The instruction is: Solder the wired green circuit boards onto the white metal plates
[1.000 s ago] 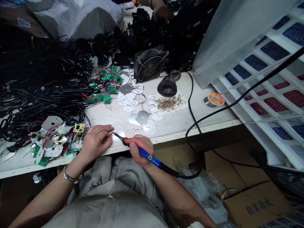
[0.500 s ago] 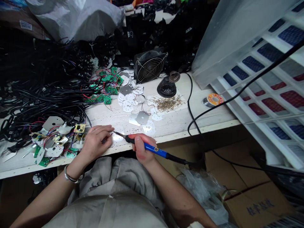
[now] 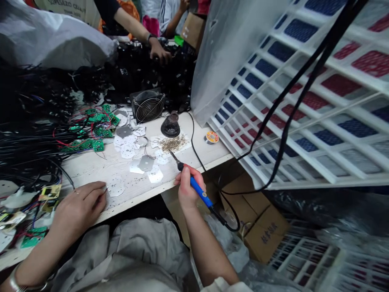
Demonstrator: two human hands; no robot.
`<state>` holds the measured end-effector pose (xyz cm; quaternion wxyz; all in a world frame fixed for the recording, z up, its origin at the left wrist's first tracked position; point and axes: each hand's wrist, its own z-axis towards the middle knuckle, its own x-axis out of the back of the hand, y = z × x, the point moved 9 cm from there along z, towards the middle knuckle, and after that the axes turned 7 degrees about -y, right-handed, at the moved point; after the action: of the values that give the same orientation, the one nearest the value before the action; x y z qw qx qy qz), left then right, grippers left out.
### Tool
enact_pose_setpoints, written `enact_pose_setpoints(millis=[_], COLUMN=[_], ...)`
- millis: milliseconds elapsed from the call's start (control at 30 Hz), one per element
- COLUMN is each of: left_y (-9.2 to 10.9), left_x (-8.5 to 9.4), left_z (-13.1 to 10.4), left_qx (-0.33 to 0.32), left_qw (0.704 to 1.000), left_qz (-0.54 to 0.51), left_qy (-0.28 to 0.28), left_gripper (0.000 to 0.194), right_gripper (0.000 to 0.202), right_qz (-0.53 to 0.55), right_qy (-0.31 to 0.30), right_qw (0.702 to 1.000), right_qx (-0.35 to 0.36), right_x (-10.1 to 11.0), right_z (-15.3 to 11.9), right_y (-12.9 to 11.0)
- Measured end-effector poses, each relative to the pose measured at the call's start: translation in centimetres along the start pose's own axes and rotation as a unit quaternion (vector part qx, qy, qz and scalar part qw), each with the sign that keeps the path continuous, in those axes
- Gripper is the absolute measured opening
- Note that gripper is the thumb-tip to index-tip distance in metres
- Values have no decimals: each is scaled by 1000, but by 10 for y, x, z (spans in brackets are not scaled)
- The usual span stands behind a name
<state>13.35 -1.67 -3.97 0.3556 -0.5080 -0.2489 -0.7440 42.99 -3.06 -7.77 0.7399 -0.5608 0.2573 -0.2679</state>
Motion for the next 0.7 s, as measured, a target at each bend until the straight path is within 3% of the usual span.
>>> enact_pose_setpoints(millis=[133, 267, 367, 500, 700], left_y=[6, -1, -5, 4, 10], left_x=[9, 9, 2, 2, 12], left_z=[2, -1, -6, -4, 0], left_qx=[8, 71, 102, 85, 73], left_qw=[997, 997, 994, 993, 994], left_qz=[71, 36, 29, 60, 75], left_qy=[-5, -2, -30, -57, -8], left_gripper=[15, 22, 26, 25, 21], right_gripper=[32, 35, 36, 35, 35], right_qz=[-17, -25, -35, -46, -65], right_qy=[30, 13, 3, 0, -2], right_qw=[999, 998, 997, 997, 996], right_qx=[-27, -52, -63, -58, -53], right_x=[14, 5, 0, 0, -1], right_z=[16, 20, 20, 20, 19], right_y=[13, 22, 25, 27, 28])
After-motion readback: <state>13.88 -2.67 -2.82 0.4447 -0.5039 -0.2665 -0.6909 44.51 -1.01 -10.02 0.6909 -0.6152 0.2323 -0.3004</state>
